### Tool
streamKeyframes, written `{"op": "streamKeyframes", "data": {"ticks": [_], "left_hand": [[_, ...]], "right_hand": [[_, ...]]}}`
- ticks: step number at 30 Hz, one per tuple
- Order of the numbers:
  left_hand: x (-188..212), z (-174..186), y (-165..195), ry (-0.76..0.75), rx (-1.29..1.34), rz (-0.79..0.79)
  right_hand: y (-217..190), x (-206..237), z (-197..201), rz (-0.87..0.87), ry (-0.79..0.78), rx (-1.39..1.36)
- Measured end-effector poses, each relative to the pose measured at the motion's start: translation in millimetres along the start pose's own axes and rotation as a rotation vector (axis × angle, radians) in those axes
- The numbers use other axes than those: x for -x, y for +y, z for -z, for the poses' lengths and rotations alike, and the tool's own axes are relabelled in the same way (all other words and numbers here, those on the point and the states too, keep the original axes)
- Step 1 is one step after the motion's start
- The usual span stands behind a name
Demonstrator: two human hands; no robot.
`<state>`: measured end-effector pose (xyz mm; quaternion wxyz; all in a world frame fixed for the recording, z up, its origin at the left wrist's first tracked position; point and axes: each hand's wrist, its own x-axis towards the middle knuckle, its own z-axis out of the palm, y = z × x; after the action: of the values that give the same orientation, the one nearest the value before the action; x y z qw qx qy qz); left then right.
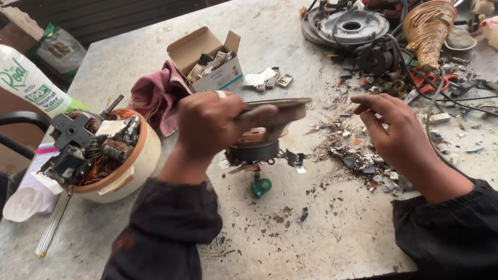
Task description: The person disassembles a circular electric heating element on a cluttered workbench. They remove small components and wires, using scissors to cut wires and a hammer to separate parts. The person repeatedly places the heating element into a white bag and removes it while sorting debris.
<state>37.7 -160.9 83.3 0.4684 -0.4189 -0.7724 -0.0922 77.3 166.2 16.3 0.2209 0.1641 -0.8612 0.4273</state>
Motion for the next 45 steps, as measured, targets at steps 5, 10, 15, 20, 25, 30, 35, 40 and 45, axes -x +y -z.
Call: {"op": "streamKeyframes", "data": {"ticks": [5,10,15,20,25,30,35,40,45], "left_hand": [[9,20,-3,0.12,-0.029,0.076],[20,14,20,0.02,0.069,0.025],[23,28,46,0.043,0.043,0.082],[15,41,40,0.103,0.023,0.076],[24,51,38,0.239,0.014,0.056],[40,50,60,0.197,0.007,0.002],[47,62,90,0.102,0.091,0.009],[45,71,109,-0.002,0.133,0.113],[63,88,118,-0.015,0.187,0.136]], "right_hand": [[4,-2,5,-0.031,-0.012,-0.042],[3,3,5,0.031,-0.034,-0.022],[1,2,3,0.06,-0.031,-0.03],[1,1,3,0.018,-0.019,-0.043],[3,1,3,0.049,-0.007,-0.01],[2,3,0,0.062,-0.017,0.018],[-2,8,-1,0.066,-0.012,0.038],[-6,14,-4,0.075,-0.013,0.019],[-7,21,-17,-0.169,-0.311,-0.17]]}}
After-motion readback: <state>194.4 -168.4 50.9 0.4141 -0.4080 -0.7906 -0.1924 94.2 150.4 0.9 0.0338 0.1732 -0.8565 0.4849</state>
